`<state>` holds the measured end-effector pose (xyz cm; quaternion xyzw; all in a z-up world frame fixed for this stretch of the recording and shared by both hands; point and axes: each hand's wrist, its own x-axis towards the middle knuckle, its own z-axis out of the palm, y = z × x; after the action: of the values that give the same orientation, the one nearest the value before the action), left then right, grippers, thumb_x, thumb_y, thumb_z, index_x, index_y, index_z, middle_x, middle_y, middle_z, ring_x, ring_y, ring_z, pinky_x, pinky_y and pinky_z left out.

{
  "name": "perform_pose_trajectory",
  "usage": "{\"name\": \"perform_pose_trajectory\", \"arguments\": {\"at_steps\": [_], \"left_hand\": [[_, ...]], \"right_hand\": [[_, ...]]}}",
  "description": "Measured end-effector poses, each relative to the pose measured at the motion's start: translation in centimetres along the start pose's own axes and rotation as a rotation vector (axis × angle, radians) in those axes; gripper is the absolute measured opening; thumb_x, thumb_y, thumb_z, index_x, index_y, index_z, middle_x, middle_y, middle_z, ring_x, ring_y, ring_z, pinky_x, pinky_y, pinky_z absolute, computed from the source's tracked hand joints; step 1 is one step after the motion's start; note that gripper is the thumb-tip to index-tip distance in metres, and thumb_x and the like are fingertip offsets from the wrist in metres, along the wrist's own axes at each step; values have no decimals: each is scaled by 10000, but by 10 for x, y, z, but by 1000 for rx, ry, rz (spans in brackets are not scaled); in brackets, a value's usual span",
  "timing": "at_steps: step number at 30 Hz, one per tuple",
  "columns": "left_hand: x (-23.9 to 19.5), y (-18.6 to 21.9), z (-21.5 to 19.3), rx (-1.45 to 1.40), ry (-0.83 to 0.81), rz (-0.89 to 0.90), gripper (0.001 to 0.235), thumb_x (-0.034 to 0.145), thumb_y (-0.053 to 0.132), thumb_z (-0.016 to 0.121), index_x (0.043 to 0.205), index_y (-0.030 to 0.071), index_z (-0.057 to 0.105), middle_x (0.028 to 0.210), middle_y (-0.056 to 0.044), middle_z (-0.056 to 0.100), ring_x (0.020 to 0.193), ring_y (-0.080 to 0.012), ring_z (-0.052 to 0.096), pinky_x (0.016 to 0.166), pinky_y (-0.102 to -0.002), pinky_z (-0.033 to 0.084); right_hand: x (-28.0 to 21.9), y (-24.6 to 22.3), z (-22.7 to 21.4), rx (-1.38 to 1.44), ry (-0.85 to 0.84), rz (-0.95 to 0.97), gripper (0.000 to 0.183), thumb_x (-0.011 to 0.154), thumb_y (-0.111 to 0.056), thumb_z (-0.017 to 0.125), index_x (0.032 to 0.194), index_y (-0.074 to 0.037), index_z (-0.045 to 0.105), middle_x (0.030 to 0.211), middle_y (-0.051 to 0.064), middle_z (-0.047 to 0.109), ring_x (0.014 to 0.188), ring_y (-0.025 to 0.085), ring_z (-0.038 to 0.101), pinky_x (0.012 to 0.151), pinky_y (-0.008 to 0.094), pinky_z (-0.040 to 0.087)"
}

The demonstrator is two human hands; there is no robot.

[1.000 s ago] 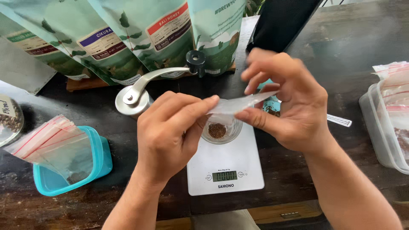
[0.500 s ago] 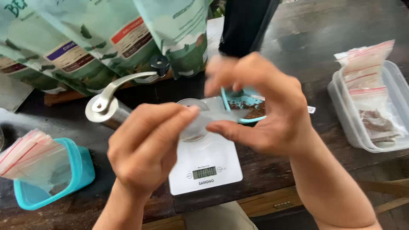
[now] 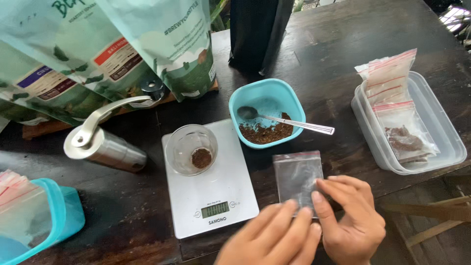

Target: The person empties a small container into a clear plastic cup, seals a small plastic bag, and then uses a spoon to transfer coffee grounds from a bowl into the cup on a scale.

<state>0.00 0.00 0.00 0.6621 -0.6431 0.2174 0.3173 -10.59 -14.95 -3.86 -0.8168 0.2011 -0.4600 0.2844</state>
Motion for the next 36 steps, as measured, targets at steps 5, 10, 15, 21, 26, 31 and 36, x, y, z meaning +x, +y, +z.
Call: {"name": "perform_pose_trajectory", "arguments": {"at_steps": [5,10,15,21,26,31,36], "left_hand": [[-11,16,66,62,9,-34,248,1115,55,487,1194,2,716,1249,-221,767,1184,-389,759,1036,-437,614],[-17,16,97,240,36,-67,207,1131,99,512,1203,40,697,1220,-168,789,1147,-324,787,985,-373,639],[-12,14,124,370,103,-58,171,1144,194,543,1245,126,663,1248,-12,777,1107,-209,809,963,-285,662],[-2,2,130,346,111,-114,212,1134,294,621,1303,180,564,1236,48,744,1043,-122,787,795,-240,634],[54,-42,69,443,28,-454,336,1077,234,456,1250,127,724,1340,-90,728,855,-249,636,582,-323,496],[47,-54,90,447,-1,-574,314,1006,172,541,1254,93,716,1286,-87,718,813,-252,605,578,-357,480],[46,-49,96,418,109,-621,322,1045,76,458,1093,129,771,1100,-46,759,730,-211,627,584,-332,526]], "right_hand": [[1,15,-5,-213,-103,-39,85,943,-39,718,944,-7,797,961,55,795,975,282,705,934,347,566],[21,14,-5,-214,-54,-41,72,917,-31,727,926,2,790,940,104,781,830,227,716,854,315,583],[31,30,-3,-235,-23,58,145,893,-88,753,1005,-1,783,996,143,784,875,193,741,834,281,591],[81,35,7,98,-34,432,816,765,20,762,1528,96,482,1195,269,701,843,261,715,811,307,558],[113,47,18,-386,-261,177,599,865,-333,815,1391,-63,717,920,-13,741,609,75,570,558,258,446],[117,40,30,-411,-316,106,150,910,-295,791,928,-147,807,804,-66,780,558,101,632,586,270,487],[110,27,29,-325,-196,-26,74,916,-125,802,904,-52,807,726,32,722,544,129,581,556,269,451]]}}
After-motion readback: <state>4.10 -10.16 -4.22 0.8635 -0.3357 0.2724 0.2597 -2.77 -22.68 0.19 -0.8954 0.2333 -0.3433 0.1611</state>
